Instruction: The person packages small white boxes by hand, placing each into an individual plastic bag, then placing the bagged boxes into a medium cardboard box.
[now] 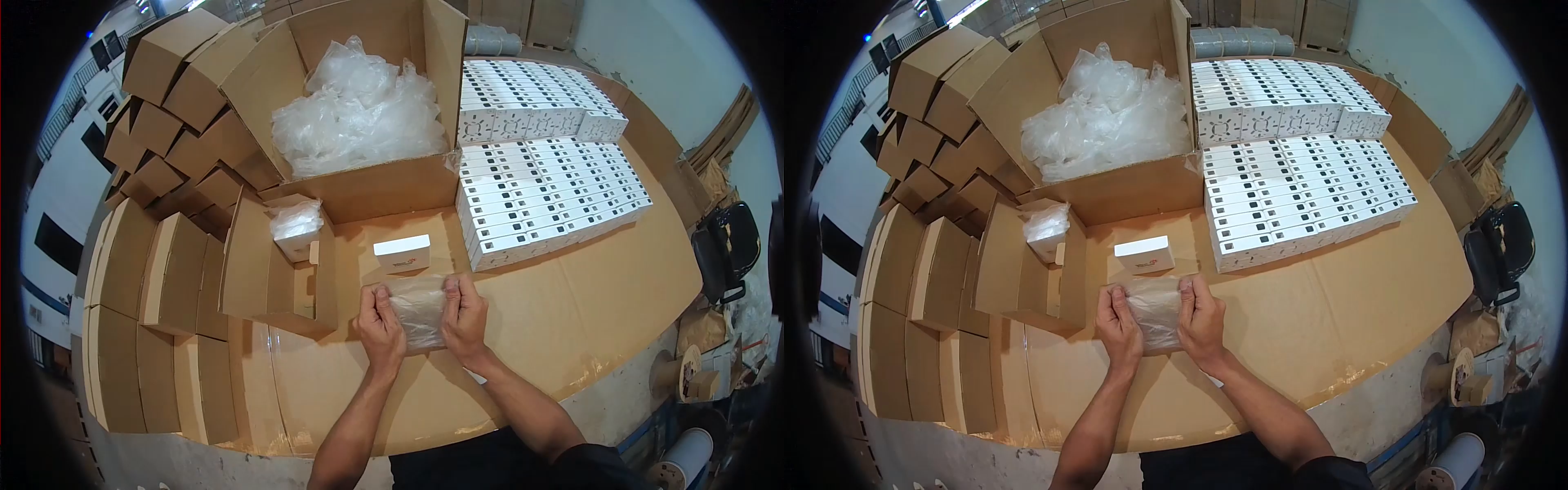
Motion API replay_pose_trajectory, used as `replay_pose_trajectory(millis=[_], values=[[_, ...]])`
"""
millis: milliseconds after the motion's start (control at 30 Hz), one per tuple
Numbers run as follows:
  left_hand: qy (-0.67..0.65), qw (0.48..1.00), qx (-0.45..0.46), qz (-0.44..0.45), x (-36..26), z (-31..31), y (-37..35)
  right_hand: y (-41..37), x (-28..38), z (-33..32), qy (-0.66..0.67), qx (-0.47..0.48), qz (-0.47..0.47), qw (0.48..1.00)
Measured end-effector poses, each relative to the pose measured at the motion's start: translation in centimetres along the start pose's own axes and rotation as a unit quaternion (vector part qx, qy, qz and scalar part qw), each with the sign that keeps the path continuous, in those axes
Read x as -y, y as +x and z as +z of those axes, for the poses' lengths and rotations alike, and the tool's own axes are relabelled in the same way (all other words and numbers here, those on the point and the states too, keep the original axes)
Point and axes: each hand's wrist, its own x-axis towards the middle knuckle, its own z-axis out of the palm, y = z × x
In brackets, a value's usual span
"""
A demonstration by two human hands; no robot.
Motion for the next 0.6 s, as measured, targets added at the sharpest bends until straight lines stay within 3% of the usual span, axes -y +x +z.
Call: replay_pose_trajectory(millis=[100, 167, 333, 433, 500, 600], values=[[0.046, 0.996, -0.017, 0.08, 1.0, -0.1, 0.7, 0.5, -0.3, 0.0, -0.002, -0.008, -0.031, 0.999], [0.041, 0.996, -0.017, 0.074, 1.2, -0.2, 0.7, 0.5, -0.6, 0.0, -0.004, -0.019, -0.06, 0.998], [0.047, 0.998, -0.018, 0.04, 1.1, -0.5, 0.9, 0.1, 1.1, -0.2, 0.094, 0.069, 0.042, 0.992], [0.057, 0.995, -0.05, 0.065, 0.9, -0.6, 1.3, 0.0, 1.1, -0.7, 0.068, 0.116, 0.034, 0.99], [0.008, 0.999, -0.045, 0.004, 1.0, -0.9, 1.2, 0.4, 0.3, -0.6, 0.054, 0.112, 0.032, 0.992], [0.032, 0.998, -0.048, 0.028, 1.3, -0.7, 1.2, 0.5, 0.1, -0.8, 0.047, 0.123, 0.035, 0.991]])
